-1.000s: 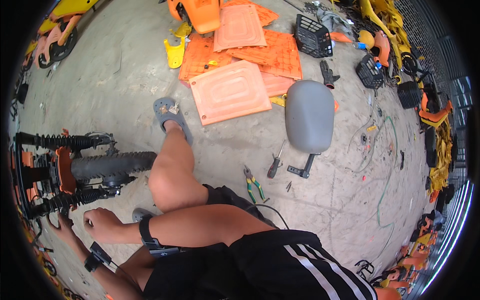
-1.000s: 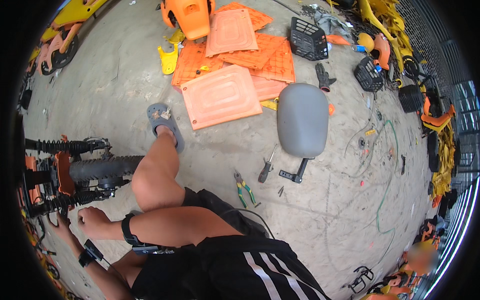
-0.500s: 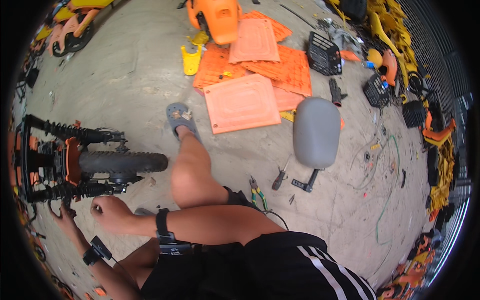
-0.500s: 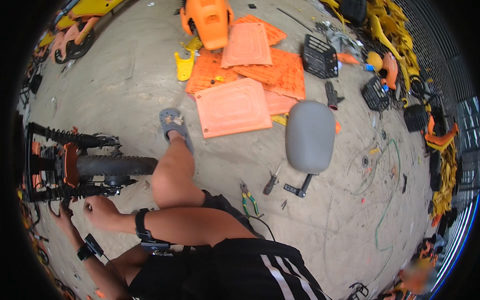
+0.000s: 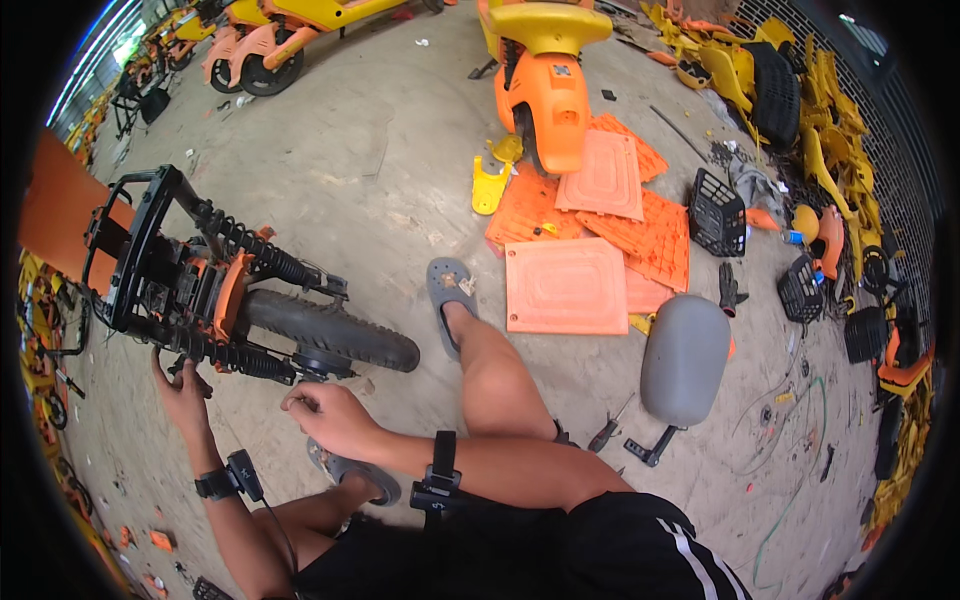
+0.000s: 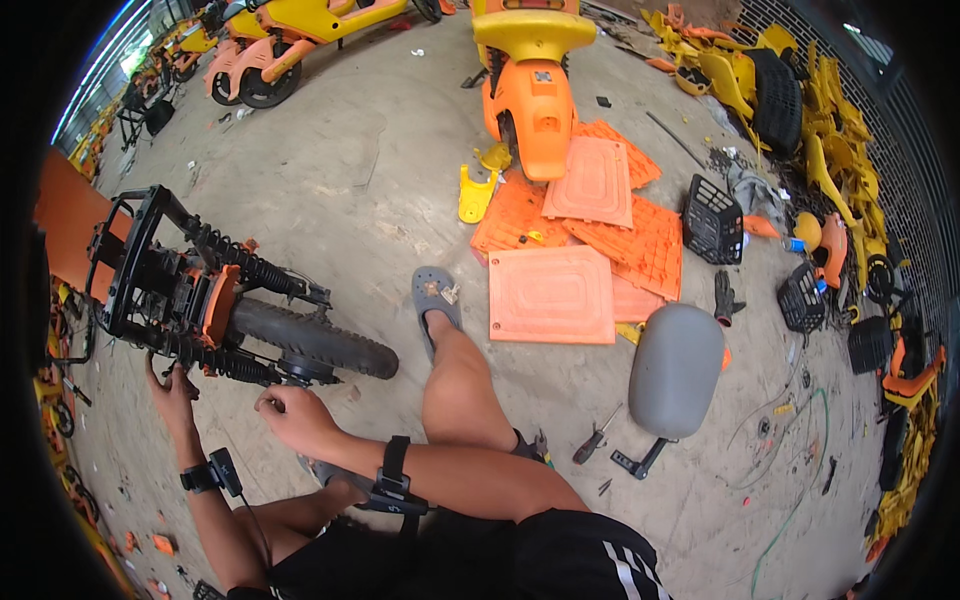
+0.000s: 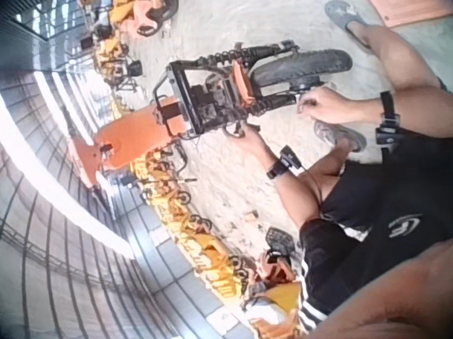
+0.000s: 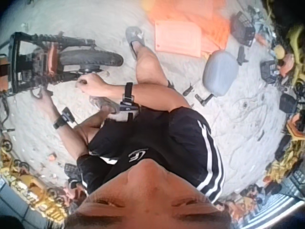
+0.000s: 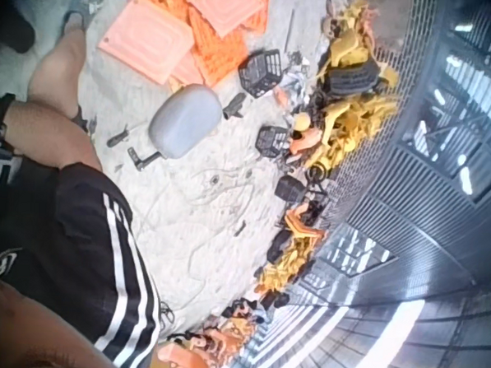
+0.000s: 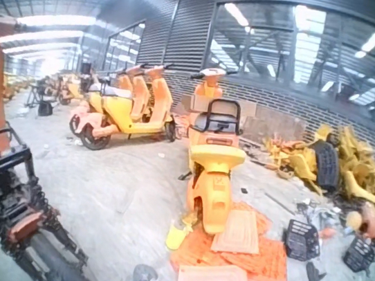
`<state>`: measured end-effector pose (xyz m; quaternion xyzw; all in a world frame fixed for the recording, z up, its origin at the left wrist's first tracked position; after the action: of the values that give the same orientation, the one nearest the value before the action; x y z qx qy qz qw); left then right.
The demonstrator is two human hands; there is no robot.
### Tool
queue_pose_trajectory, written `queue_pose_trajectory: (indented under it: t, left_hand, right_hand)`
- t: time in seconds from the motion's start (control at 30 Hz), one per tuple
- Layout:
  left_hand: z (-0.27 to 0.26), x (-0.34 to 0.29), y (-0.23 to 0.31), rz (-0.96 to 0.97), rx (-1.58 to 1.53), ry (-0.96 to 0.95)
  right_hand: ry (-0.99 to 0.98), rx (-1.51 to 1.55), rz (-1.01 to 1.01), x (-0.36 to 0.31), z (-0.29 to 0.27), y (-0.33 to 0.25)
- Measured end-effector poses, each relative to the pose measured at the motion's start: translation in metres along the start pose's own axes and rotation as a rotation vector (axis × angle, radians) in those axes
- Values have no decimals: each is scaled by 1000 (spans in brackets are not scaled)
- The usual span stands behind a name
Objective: The person attaches components to the rear wheel and suspension of an electric scooter. They use a socket wrench to tighten bolts on the wheel and frame while seated on the floor in a warehouse with many other similar scooters.
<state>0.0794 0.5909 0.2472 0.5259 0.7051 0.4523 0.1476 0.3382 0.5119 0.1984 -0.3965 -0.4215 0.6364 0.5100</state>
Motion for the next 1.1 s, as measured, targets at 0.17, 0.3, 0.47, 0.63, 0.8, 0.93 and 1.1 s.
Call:
queue_pose_trajectory:
  t: [0.17, 0.3, 0.47, 0.63, 0.8, 0.93, 1.1]
  left_hand:
    - [-2, 4, -7, 6, -87, -24]
    - [-3, -3, 8, 0, -14, 19]
    - [2, -3, 3, -9, -64, 5]
    - [1, -2, 4, -1, -67, 12]
    - [2, -3, 4, -12, -89, 10]
    - [2, -3, 4, -24, -67, 25]
    - [1, -1, -1, -19, -71, 8]
  right_hand:
    - [-36, -7, 29, -1, 9, 4]
    - [-76, -5, 41, -3, 11, 7]
    - [-98, 21, 87, -3, 10, 10]
    - [-115, 48, 94, -4, 12, 10]
    - [-122, 63, 90, -3, 13, 13]
    - [-124, 83, 94, -5, 12, 12]
    - [-121, 92, 101, -5, 15, 11]
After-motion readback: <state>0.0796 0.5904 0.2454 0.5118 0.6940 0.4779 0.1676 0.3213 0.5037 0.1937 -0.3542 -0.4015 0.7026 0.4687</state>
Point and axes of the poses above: each hand's wrist, its own x-axis towards the middle knuckle, its own z-axis out of the palm, y = z × x, the point moved 8 cm from there along x, towards the middle knuckle, and after that the axes turned 9 degrees about x, right-handed, at the moved point
